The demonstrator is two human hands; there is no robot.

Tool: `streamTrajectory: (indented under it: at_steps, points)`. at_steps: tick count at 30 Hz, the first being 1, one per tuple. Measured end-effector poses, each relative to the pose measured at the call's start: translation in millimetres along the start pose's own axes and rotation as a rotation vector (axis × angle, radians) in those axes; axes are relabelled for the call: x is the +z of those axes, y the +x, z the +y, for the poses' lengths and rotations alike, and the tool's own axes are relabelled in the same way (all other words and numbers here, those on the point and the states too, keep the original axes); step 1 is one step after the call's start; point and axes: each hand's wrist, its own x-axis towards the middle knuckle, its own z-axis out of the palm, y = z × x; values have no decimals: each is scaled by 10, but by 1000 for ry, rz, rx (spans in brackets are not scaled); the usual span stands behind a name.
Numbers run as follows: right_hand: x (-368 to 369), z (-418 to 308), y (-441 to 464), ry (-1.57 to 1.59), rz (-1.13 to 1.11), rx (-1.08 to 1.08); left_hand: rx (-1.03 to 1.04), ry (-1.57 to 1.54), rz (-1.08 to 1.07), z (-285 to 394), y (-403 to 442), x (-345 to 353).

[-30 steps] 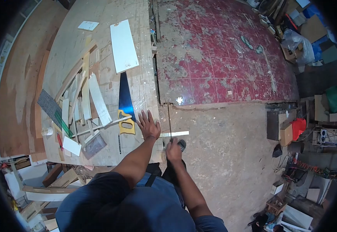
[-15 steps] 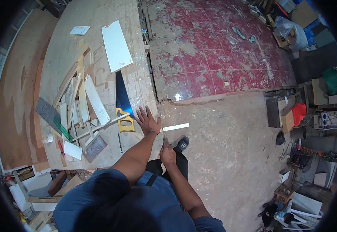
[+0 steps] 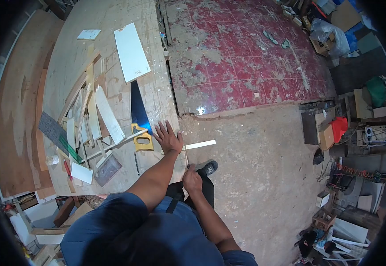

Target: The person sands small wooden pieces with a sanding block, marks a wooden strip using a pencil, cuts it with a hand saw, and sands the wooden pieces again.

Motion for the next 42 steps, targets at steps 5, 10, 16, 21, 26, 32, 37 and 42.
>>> streamTrajectory:
  at_steps: [5, 10, 16, 21, 26, 32, 37, 42]
  points:
    - [-18, -3, 3, 25, -44, 30, 3, -46, 28, -7, -3, 33]
    - [-140, -97, -22, -31, -35, 86, 2, -51, 26, -5, 0, 29]
    - [-178, -175, -33, 20, -70, 142, -2, -57, 10, 0, 0, -3]
    - [-90, -149, -40, 41, -44, 96, 2, -41, 33, -2, 3, 11]
    - [-11, -103, -34, 48, -28, 85, -6, -40, 8, 10, 3, -12]
    - [-13, -90, -30, 53, -26, 87, 0, -49, 10, 13, -1, -28]
    - [-4, -81, -21, 17, -34, 67, -2, -36, 9, 6, 9, 12]
    - [-32, -67, -36, 32, -32, 53, 0, -39, 10, 8, 5, 4]
